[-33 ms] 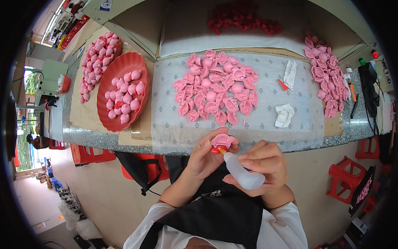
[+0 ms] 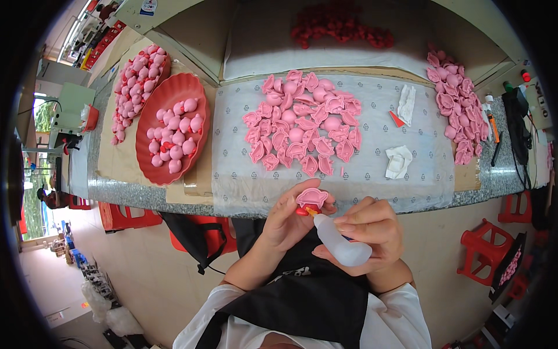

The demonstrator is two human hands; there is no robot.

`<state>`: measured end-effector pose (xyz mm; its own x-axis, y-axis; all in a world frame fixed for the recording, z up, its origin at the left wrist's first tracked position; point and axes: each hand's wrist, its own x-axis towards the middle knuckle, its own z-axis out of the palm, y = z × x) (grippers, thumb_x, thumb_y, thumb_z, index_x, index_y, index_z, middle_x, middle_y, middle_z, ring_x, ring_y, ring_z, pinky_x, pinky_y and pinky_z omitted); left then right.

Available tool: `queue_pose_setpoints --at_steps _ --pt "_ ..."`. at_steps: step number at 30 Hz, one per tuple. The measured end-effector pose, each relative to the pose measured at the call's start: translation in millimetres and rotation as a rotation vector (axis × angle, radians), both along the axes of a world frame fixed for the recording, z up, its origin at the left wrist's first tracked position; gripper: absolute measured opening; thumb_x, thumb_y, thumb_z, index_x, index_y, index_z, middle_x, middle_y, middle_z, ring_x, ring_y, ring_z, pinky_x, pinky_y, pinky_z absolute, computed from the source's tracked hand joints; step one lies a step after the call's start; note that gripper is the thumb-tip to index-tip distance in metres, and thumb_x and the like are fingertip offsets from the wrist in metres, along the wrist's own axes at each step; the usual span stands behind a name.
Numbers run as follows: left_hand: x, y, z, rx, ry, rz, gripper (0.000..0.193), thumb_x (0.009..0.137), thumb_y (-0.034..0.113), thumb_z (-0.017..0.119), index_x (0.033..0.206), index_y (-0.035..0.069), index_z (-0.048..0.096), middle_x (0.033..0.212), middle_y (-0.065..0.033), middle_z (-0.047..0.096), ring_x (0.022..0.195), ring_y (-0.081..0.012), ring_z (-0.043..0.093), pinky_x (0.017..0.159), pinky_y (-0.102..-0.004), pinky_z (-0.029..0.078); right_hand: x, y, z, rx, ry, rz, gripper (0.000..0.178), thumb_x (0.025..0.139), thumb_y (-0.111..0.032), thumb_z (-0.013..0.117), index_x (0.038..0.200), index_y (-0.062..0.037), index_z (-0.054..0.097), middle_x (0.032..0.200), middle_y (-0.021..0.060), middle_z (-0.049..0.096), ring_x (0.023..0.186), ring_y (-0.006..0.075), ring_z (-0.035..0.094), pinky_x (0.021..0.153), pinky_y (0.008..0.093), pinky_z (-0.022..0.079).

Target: Applying glue to and assembling small pink plastic toy components at a factory assembly station.

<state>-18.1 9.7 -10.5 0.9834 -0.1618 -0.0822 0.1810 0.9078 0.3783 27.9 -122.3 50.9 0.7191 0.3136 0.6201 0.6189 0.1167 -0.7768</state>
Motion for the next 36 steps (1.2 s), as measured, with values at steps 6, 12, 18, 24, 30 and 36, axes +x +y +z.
queue_pose_setpoints --at_steps 6,12,18,24,30,36 --pt "-1.0 0.5 -1.6 -0.016 0.002 -0.003 0.048 0.079 0.027 0.048 0.118 0.002 0.034 0.105 -0.0189 0.048 0.095 -0.0275 0.049 0.084 -0.0374 0.036 -1.2 1.3 -0.9 -0.003 -0.004 0.000 0.041 0.053 -0.017 0.076 0.080 -0.0067 0.046 0.074 0.0053 0.046 0.059 0.0115 0.044 0.055 0.0211 0.038" --pt "-0.7 -0.6 -1.8 -0.010 0.009 -0.008 0.048 0.079 0.028 0.047 0.118 0.002 0.034 0.105 -0.0189 0.048 0.095 -0.0269 0.049 0.084 -0.0373 0.037 -0.3 1.1 -1.4 0.004 -0.010 -0.007 0.041 0.053 -0.016 0.076 0.079 -0.0064 0.046 0.074 0.0059 0.047 0.058 0.0114 0.044 0.053 0.0204 0.038" --pt "-0.7 -0.8 -1.0 -0.011 0.012 -0.023 0.049 0.078 0.028 0.049 0.118 0.002 0.034 0.105 -0.0182 0.048 0.095 -0.0257 0.049 0.084 -0.0367 0.037 -0.7 -0.5 -0.4 0.007 -0.022 0.001 0.042 0.053 -0.018 0.076 0.080 -0.0068 0.046 0.074 0.0056 0.047 0.058 0.0111 0.044 0.054 0.0204 0.039" --pt "-1.0 -1.4 1.4 -0.002 0.047 -0.026 0.049 0.078 0.028 0.050 0.117 0.002 0.035 0.105 -0.0174 0.049 0.096 -0.0250 0.049 0.084 -0.0361 0.037 -1.0 1.8 -3.5 -0.015 -0.028 0.006 0.041 0.053 -0.018 0.076 0.079 -0.0071 0.046 0.074 0.0053 0.047 0.058 0.0109 0.044 0.054 0.0203 0.039" --pt "-0.5 -2.0 0.9 -0.005 0.023 -0.026 0.049 0.078 0.028 0.050 0.117 0.002 0.035 0.104 -0.0179 0.049 0.095 -0.0253 0.049 0.084 -0.0363 0.037 -2.4 -0.5 -2.5 0.013 -0.031 -0.004 0.042 0.054 -0.017 0.076 0.080 -0.0070 0.045 0.075 0.0054 0.047 0.058 0.0106 0.044 0.054 0.0198 0.039" --pt "0.1 -2.4 -1.1 0.046 0.037 -0.007 0.048 0.079 0.027 0.049 0.117 0.002 0.035 0.104 -0.0184 0.049 0.094 -0.0250 0.049 0.085 -0.0357 0.036 -1.6 1.1 -6.4 -0.024 -0.055 -0.014 0.042 0.054 -0.016 0.076 0.083 -0.0069 0.046 0.077 0.0052 0.047 0.058 0.0115 0.044 0.053 0.0202 0.038"
